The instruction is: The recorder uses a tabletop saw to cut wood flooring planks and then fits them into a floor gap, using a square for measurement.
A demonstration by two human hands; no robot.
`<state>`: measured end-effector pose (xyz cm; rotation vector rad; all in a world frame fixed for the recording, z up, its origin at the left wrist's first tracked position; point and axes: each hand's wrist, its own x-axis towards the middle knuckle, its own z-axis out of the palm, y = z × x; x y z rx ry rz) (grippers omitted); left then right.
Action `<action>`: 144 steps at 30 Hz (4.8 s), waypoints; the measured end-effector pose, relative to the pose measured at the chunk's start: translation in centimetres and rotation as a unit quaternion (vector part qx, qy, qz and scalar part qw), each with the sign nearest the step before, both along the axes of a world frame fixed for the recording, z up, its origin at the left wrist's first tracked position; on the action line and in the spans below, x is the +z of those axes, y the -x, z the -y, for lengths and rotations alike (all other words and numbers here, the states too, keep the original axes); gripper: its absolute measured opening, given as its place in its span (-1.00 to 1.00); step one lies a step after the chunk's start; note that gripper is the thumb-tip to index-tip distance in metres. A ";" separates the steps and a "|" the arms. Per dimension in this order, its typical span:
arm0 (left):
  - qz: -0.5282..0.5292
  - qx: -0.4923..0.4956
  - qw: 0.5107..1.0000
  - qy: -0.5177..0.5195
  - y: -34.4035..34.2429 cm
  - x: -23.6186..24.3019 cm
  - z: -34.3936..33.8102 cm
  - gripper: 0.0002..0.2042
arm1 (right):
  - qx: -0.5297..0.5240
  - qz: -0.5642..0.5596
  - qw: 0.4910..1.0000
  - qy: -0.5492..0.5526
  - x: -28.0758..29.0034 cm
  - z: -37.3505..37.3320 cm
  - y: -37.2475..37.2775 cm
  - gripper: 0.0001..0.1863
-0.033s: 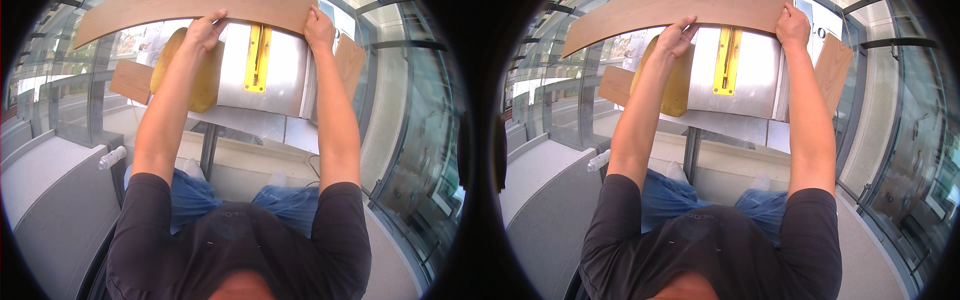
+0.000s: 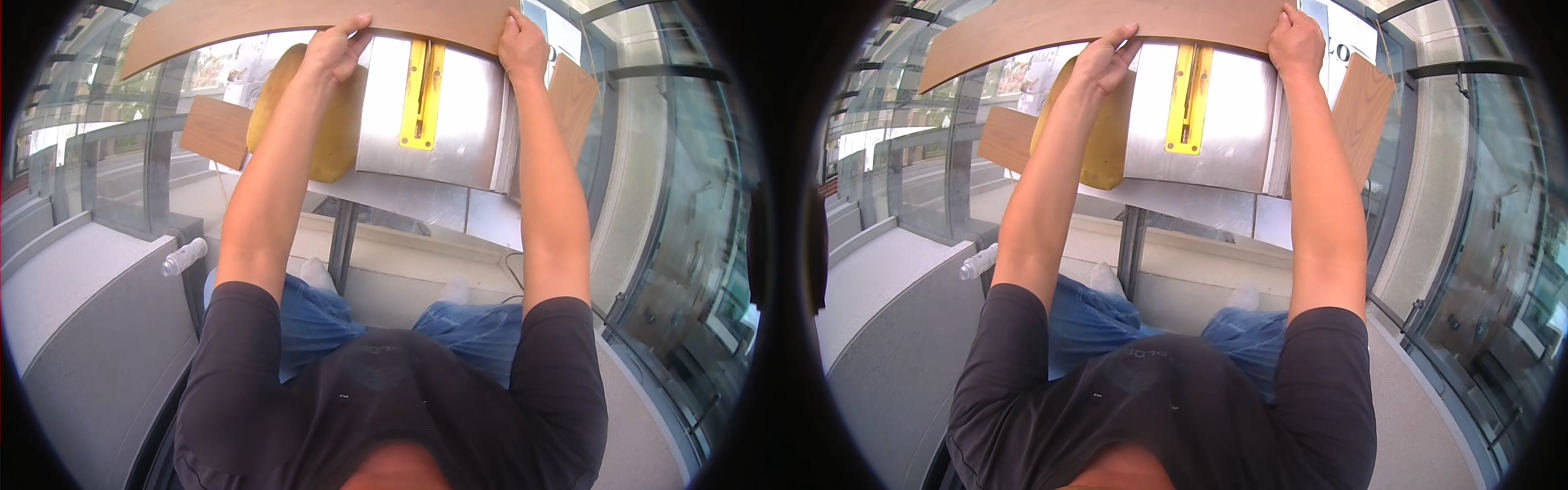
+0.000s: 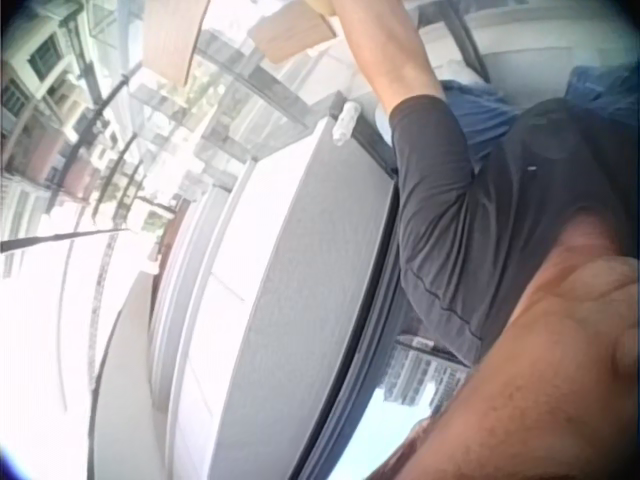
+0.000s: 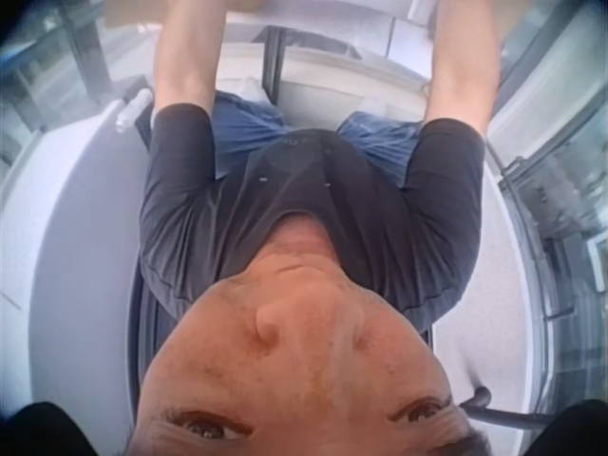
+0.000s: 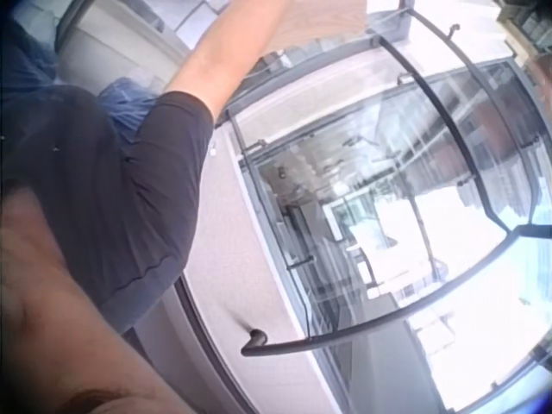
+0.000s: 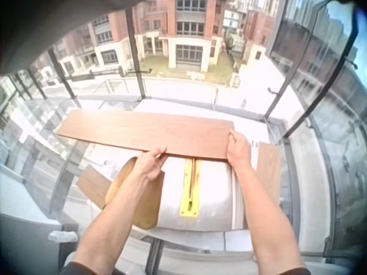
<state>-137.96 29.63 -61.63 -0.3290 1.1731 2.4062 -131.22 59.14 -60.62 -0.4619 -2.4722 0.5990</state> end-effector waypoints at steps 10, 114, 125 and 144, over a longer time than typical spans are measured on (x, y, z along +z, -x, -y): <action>0.000 -0.005 1.000 -0.010 1.1 -1.5 0.4 -0.66 | 0.020 -0.040 0.999 0.001 0.4 0.3 -0.1 -0.68; 0.034 0.025 0.999 0.016 -3.8 0.6 1.2 -0.73 | 0.016 -0.052 0.998 0.030 0.1 1.4 -3.3 -0.69; 0.025 0.036 0.999 0.029 -4.9 0.7 1.4 -0.70 | 0.025 -0.050 0.998 0.026 0.8 2.0 -4.4 -0.69; 0.041 0.023 0.999 0.027 -6.6 1.6 2.1 -0.77 | 0.007 0.002 1.000 -0.014 0.1 2.7 -6.2 -0.63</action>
